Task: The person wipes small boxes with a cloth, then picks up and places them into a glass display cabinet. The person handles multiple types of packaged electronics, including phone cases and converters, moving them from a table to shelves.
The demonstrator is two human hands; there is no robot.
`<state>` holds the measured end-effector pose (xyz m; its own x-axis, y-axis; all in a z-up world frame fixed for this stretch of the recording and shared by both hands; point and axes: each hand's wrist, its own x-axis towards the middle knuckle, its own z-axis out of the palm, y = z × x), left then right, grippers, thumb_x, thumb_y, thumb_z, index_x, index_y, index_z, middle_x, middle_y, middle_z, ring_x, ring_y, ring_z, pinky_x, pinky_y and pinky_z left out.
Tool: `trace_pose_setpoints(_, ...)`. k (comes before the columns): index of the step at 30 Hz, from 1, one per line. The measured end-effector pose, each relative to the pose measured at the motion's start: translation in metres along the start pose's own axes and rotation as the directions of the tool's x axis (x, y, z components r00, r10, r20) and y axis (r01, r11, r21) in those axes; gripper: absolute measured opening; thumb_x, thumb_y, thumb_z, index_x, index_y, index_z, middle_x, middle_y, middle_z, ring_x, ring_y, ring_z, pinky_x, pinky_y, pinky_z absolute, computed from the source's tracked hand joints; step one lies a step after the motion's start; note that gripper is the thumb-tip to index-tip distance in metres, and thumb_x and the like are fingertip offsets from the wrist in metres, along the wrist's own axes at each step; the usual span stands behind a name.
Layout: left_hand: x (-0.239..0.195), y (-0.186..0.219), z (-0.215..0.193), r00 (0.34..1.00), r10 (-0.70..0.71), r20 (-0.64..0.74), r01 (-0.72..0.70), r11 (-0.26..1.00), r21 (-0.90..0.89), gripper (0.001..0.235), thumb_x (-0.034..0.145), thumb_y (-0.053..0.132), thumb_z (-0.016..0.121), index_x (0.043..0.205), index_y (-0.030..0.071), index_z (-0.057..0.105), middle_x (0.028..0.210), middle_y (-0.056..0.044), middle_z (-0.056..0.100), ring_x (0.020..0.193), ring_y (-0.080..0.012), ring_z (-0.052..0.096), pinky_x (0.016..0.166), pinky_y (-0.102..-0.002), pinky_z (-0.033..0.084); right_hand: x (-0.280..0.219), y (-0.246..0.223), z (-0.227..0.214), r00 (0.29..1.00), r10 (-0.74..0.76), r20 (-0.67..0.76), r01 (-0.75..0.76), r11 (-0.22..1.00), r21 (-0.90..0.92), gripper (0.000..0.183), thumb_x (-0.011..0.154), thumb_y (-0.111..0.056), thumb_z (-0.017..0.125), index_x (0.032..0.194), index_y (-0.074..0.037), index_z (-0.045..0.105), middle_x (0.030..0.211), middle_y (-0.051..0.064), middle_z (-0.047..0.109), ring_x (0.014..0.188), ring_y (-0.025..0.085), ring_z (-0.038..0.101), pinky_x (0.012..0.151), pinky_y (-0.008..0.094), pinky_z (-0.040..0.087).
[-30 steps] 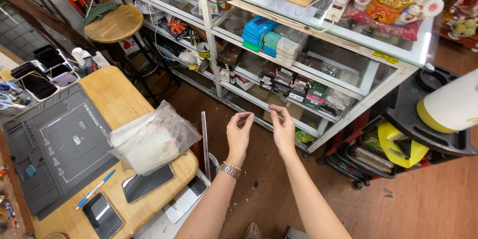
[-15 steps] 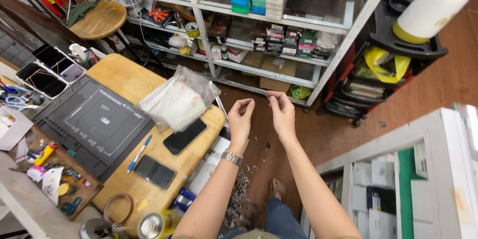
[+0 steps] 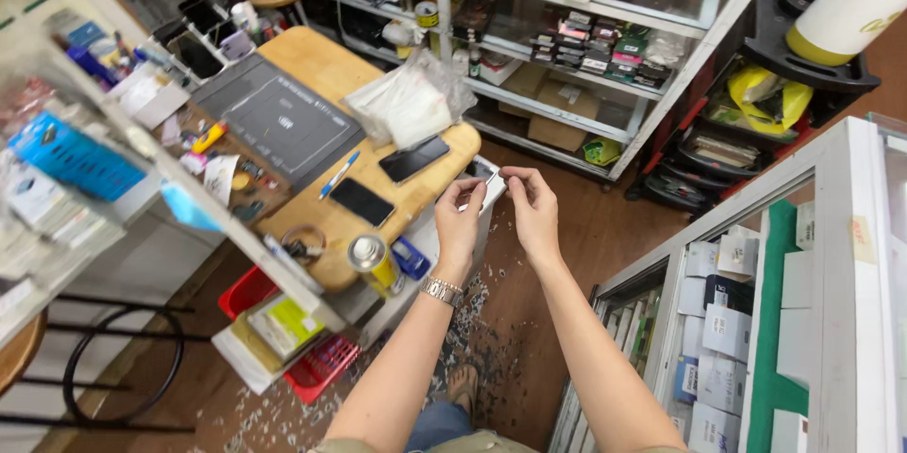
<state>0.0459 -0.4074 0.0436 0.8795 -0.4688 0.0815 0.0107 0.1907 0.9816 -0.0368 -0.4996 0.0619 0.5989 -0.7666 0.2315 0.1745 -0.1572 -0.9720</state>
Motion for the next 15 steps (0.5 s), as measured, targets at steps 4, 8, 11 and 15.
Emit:
trace_pose_setpoints(4,-0.058,0.016,-0.042,0.996,0.034,-0.088,-0.033,0.999,0.013,0.019,0.095,0.017,0.07,0.106,0.002,0.073,0.101,-0.004,0.076,0.095,-0.0102,0.067,0.087,-0.026,0.052,-0.055,-0.013,0.021,0.994,-0.033,0.101,0.031,0.999,0.029,0.019,0.105,-0.01,0.056,0.115,0.0,0.068,0.114,0.008,0.073,0.103,0.012,0.066,0.09,0.028,0.053)
trace_pose_setpoints(8,-0.113,0.029,-0.082,0.985,0.057,-0.16,-0.063,0.997,-0.035,0.019,0.098,0.016,0.069,0.108,0.0,0.073,0.1,-0.004,0.074,0.09,-0.0091,0.062,0.083,-0.026,0.051,-0.111,-0.034,0.046,0.982,-0.024,0.19,0.006,0.995,0.097,0.018,0.105,-0.01,0.055,0.115,-0.001,0.066,0.116,0.006,0.072,0.108,0.012,0.068,0.092,0.027,0.055)
trace_pose_setpoints(11,-0.145,0.039,-0.116,0.982,0.003,-0.189,-0.026,0.992,-0.123,0.019,0.1,0.015,0.065,0.11,0.0,0.072,0.098,-0.004,0.073,0.088,-0.0087,0.064,0.082,-0.025,0.053,-0.148,-0.053,0.068,0.964,-0.001,0.266,-0.018,0.997,0.069,0.019,0.106,-0.01,0.054,0.117,-0.001,0.067,0.115,0.006,0.072,0.105,0.012,0.067,0.082,0.026,0.052)
trace_pose_setpoints(15,-0.175,0.049,-0.176,0.962,0.002,-0.272,-0.041,0.99,-0.138,0.019,0.102,0.013,0.062,0.111,-0.001,0.07,0.098,-0.004,0.073,0.088,-0.009,0.066,0.081,-0.026,0.054,-0.189,-0.068,0.112,0.926,0.003,0.377,-0.05,0.992,0.113,0.019,0.106,-0.011,0.052,0.119,-0.002,0.065,0.113,0.006,0.073,0.102,0.012,0.068,0.077,0.025,0.051)
